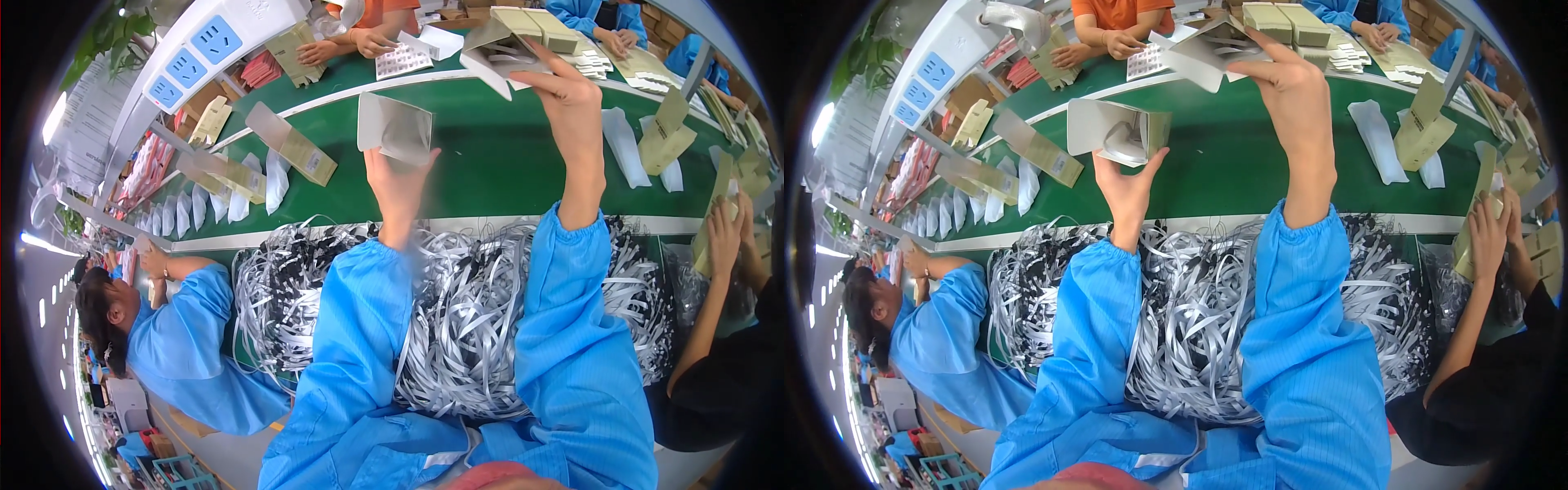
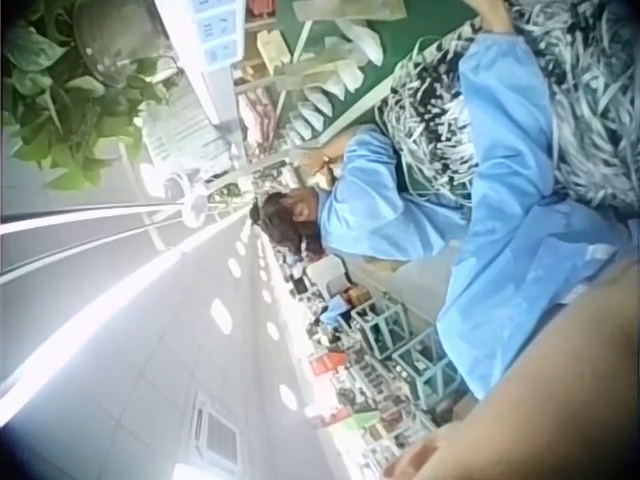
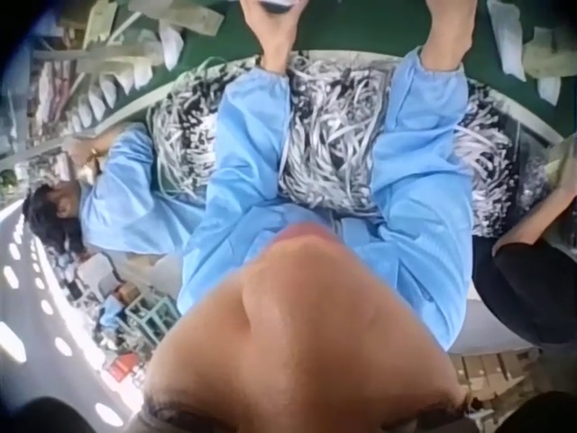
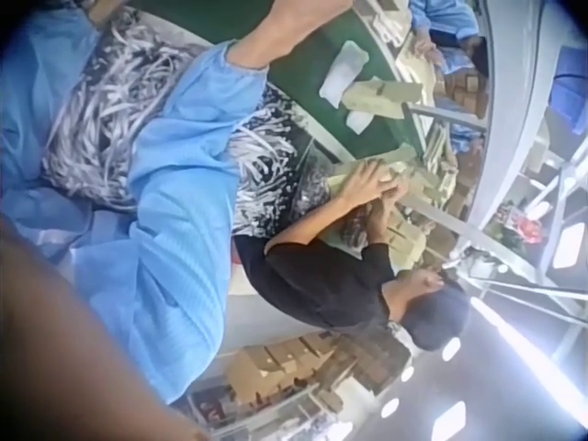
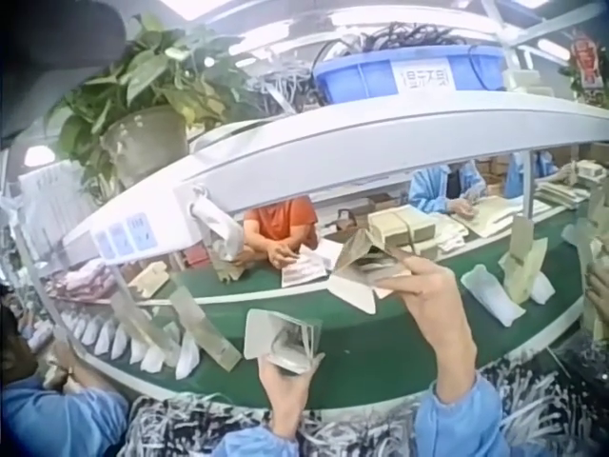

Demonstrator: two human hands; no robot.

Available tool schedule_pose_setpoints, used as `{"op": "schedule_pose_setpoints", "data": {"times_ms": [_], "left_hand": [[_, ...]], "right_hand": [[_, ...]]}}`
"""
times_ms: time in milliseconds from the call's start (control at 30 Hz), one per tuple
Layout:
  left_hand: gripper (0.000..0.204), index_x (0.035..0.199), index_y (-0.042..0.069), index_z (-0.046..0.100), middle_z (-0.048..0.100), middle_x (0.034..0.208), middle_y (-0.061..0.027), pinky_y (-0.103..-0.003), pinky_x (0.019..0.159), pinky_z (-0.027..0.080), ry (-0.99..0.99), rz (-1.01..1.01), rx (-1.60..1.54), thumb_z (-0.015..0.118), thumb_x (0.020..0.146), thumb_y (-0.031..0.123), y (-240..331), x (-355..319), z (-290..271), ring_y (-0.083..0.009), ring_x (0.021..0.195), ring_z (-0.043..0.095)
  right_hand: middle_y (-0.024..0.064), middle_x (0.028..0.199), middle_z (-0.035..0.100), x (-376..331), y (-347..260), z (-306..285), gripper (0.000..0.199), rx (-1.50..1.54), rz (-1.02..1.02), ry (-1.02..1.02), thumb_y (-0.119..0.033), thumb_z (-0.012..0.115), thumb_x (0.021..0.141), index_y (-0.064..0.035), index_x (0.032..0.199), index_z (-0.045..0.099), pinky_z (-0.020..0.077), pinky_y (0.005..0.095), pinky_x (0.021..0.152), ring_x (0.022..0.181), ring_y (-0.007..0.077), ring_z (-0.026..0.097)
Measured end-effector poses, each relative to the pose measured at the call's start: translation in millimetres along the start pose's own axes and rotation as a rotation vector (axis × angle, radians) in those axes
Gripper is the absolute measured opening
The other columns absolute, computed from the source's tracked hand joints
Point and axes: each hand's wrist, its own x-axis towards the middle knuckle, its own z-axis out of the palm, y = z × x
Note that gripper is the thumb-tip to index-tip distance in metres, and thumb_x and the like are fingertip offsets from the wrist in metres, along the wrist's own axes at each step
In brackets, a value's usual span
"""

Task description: Taking bundled white cables and placing them into cardboard boxes on an assembly line.

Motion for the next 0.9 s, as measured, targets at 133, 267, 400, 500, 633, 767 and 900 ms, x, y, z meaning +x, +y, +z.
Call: {"op": "schedule_pose_setpoints", "data": {"times_ms": [133, 267, 400, 500, 633, 767, 900], "left_hand": [[0.064, 0.122, -0.003, 0.058, 0.064, 0.118, -0.0138, -0.036, 0.092, 0.054, -0.161, -0.112, -0.109, 0.092, 0.071, 0.014, 1.2, 6.5, -1.2, -0.0221, 0.108, 0.065], [0.066, 0.128, -0.004, 0.056, 0.067, 0.122, -0.0187, -0.039, 0.090, 0.057, -0.355, -0.094, -0.224, 0.088, 0.074, 0.016, -9.3, -15.0, 8.7, -0.0246, 0.109, 0.069], [0.065, 0.124, -0.004, 0.058, 0.066, 0.116, -0.0200, -0.041, 0.088, 0.056, -0.363, -0.284, -0.118, 0.089, 0.073, 0.020, -3.3, -36.2, -22.0, -0.0320, 0.104, 0.067], [0.061, 0.116, -0.003, 0.061, 0.065, 0.109, -0.0208, -0.043, 0.084, 0.053, -0.272, -0.209, -0.160, 0.091, 0.071, 0.024, -9.6, -28.8, -8.1, -0.0388, 0.098, 0.064], [0.062, 0.119, -0.004, 0.059, 0.065, 0.113, -0.0196, -0.042, 0.086, 0.054, -0.310, -0.200, -0.143, 0.090, 0.072, 0.022, 10.4, -9.2, -0.7, -0.0342, 0.101, 0.066], [0.066, 0.126, -0.007, 0.057, 0.066, 0.121, -0.0172, -0.038, 0.092, 0.057, -0.402, -0.193, -0.127, 0.090, 0.074, 0.017, 1.4, -3.8, 10.3, -0.0254, 0.108, 0.069], [0.063, 0.122, -0.007, 0.061, 0.066, 0.120, -0.0178, -0.038, 0.088, 0.058, -0.435, -0.257, -0.156, 0.091, 0.074, 0.021, -2.5, -9.7, 6.0, -0.0261, 0.105, 0.070]], "right_hand": [[0.0153, 0.117, 0.072, 10.5, -13.1, -16.8, 0.018, -0.176, 0.228, 0.050, 0.000, 0.069, 0.084, -0.0044, 0.099, 0.077, 0.0558, 0.0350, 0.080, 0.094, 0.0329, 0.072], [0.0236, 0.100, 0.070, -28.9, 26.9, -34.2, 0.022, -0.347, 0.359, 0.147, -0.013, 0.074, 0.082, -0.0021, 0.101, 0.073, 0.0532, 0.0461, 0.079, 0.094, 0.0435, 0.067], [0.0284, 0.097, 0.069, -36.5, 1.5, -41.8, 0.036, -0.318, 0.567, 0.068, -0.019, 0.080, 0.079, 0.0004, 0.108, 0.071, 0.0519, 0.0451, 0.083, 0.097, 0.0439, 0.067], [0.0270, 0.099, 0.069, -32.3, 11.6, -51.3, 0.038, -0.359, 0.559, 0.168, -0.019, 0.080, 0.080, -0.0002, 0.111, 0.070, 0.0513, 0.0445, 0.082, 0.096, 0.0441, 0.066], [0.0250, 0.101, 0.071, -33.5, 36.2, -48.6, 0.033, -0.447, 0.606, 0.136, -0.016, 0.077, 0.082, -0.0041, 0.112, 0.070, 0.0518, 0.0465, 0.083, 0.099, 0.0437, 0.066], [0.0220, 0.104, 0.072, -38.3, 61.8, -32.6, 0.030, -0.506, 0.703, 0.112, -0.014, 0.074, 0.084, -0.0099, 0.113, 0.071, 0.0520, 0.0494, 0.084, 0.101, 0.0429, 0.066], [0.0184, 0.106, 0.073, -48.5, 63.1, -26.4, 0.031, -0.515, 0.723, 0.066, -0.015, 0.074, 0.085, -0.0129, 0.115, 0.071, 0.0526, 0.0494, 0.084, 0.101, 0.0408, 0.068]]}}
